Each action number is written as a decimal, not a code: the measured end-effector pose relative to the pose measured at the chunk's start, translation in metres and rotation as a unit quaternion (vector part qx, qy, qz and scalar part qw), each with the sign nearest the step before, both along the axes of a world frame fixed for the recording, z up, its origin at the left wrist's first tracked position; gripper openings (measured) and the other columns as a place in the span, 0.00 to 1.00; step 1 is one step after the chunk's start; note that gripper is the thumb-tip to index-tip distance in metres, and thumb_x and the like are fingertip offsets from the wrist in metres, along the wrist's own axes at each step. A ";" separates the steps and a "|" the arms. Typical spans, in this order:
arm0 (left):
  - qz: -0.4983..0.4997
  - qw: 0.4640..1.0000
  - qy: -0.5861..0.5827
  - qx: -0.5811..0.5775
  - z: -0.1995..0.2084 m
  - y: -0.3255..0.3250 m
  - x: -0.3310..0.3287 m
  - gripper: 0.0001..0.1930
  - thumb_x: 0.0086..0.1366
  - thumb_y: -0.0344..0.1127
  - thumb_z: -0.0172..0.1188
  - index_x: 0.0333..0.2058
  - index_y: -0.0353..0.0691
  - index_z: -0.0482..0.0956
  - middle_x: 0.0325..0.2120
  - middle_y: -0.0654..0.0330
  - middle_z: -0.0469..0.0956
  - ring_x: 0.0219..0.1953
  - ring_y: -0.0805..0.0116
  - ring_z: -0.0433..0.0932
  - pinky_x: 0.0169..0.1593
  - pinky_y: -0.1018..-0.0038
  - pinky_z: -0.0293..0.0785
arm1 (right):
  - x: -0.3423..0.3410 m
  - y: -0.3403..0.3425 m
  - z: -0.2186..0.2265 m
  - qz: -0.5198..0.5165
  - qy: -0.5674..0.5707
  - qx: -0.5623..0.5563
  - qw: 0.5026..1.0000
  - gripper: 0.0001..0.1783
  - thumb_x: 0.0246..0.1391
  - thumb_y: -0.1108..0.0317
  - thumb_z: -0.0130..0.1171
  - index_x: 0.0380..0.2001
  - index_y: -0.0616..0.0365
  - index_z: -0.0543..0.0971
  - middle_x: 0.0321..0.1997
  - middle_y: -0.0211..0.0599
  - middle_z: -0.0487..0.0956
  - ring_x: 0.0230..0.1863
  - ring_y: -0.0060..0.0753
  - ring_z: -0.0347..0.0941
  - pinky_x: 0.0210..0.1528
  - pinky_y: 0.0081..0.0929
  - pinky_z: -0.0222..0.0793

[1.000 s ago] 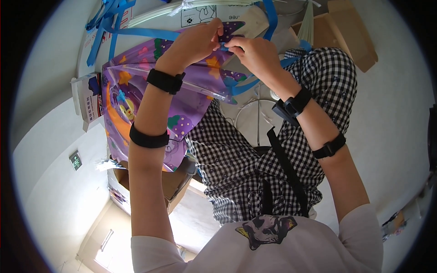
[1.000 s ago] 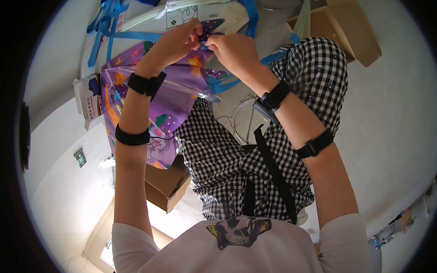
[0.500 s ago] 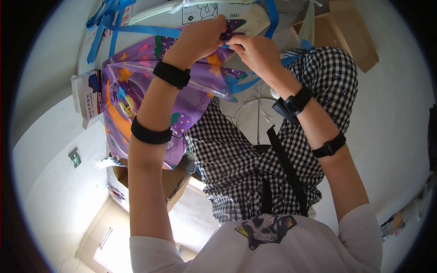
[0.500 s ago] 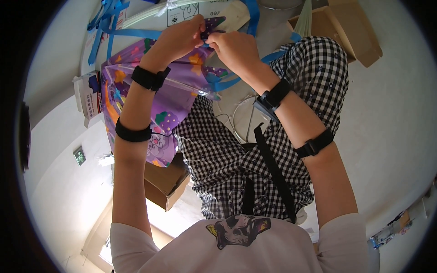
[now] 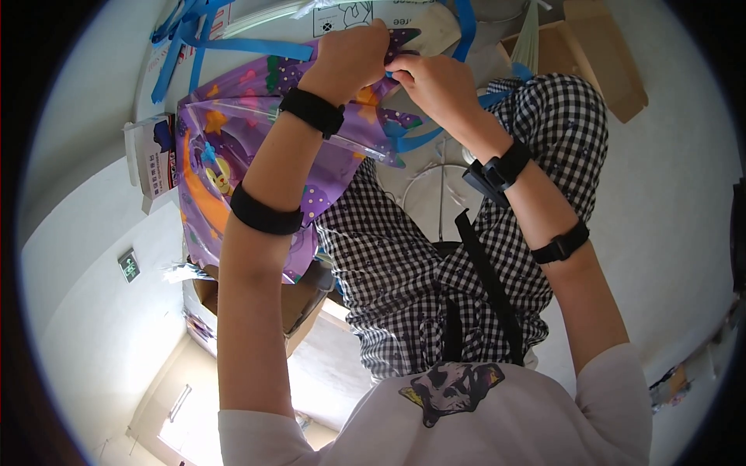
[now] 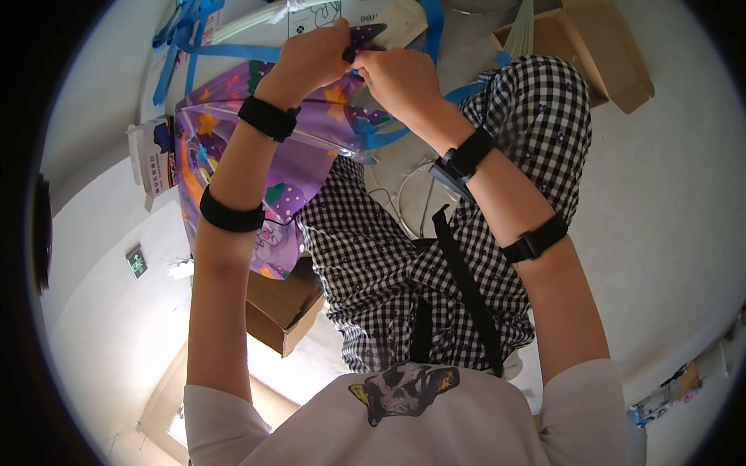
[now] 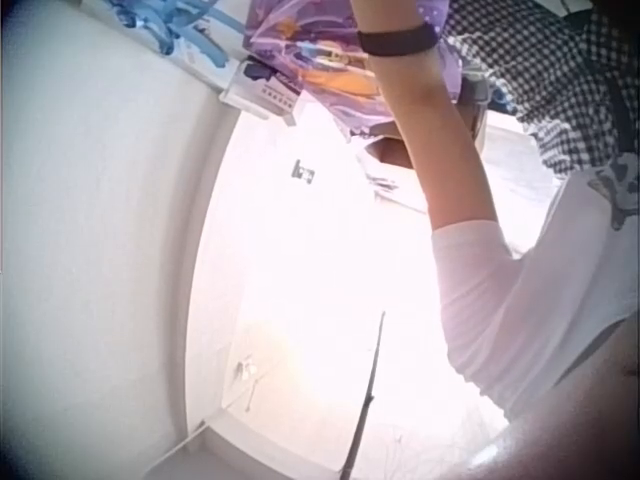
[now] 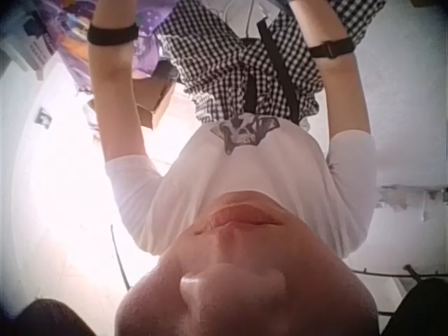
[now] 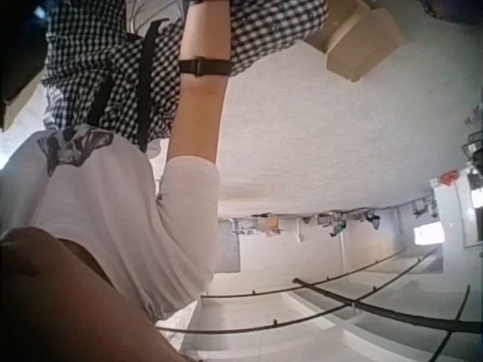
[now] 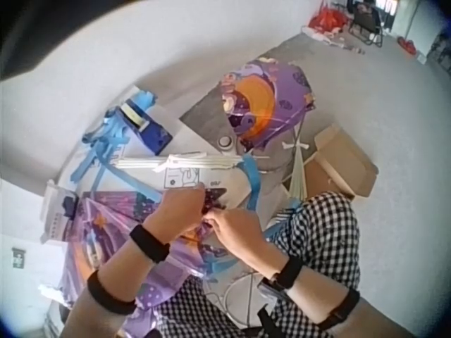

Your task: The person unfolds a purple kite and places white rods across it. They pull blue tape from a dispenser, tear off pieces by hand, and press them over the rods and the edges of the kite to secure the frame.

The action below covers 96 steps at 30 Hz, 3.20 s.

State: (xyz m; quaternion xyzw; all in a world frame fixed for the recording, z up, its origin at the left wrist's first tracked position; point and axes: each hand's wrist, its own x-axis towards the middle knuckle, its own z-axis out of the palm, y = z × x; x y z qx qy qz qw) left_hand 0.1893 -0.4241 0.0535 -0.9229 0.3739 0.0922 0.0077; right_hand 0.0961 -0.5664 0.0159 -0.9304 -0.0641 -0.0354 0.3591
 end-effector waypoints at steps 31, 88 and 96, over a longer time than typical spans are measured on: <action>0.103 0.982 0.108 0.119 0.016 0.005 0.021 0.28 0.37 0.53 0.77 0.35 0.40 0.83 0.32 0.57 0.83 0.37 0.55 0.84 0.33 0.59 0.78 | -0.005 -0.014 0.011 0.087 0.052 -0.062 0.993 0.15 0.57 0.63 0.58 0.48 0.38 0.81 0.24 0.34 0.82 0.28 0.39 0.79 0.27 0.38 0.73; 0.121 0.942 0.087 -0.301 0.023 0.062 -0.028 0.09 0.50 0.33 0.62 0.32 0.43 0.83 0.31 0.63 0.82 0.40 0.64 0.79 0.59 0.65 0.61 | 0.001 -0.050 0.038 0.115 0.140 0.306 0.935 0.21 0.55 0.61 0.67 0.49 0.56 0.74 0.35 0.30 0.81 0.34 0.18 0.75 0.33 0.18 0.66; 0.126 0.947 -0.087 -0.284 0.068 0.096 -0.124 0.09 0.51 0.25 0.66 0.32 0.45 0.83 0.33 0.66 0.81 0.40 0.66 0.78 0.55 0.62 0.67 | 0.010 -0.057 0.029 0.016 0.056 0.385 0.921 0.14 0.60 0.60 0.62 0.41 0.59 0.78 0.36 0.31 0.81 0.39 0.20 0.77 0.39 0.19 0.68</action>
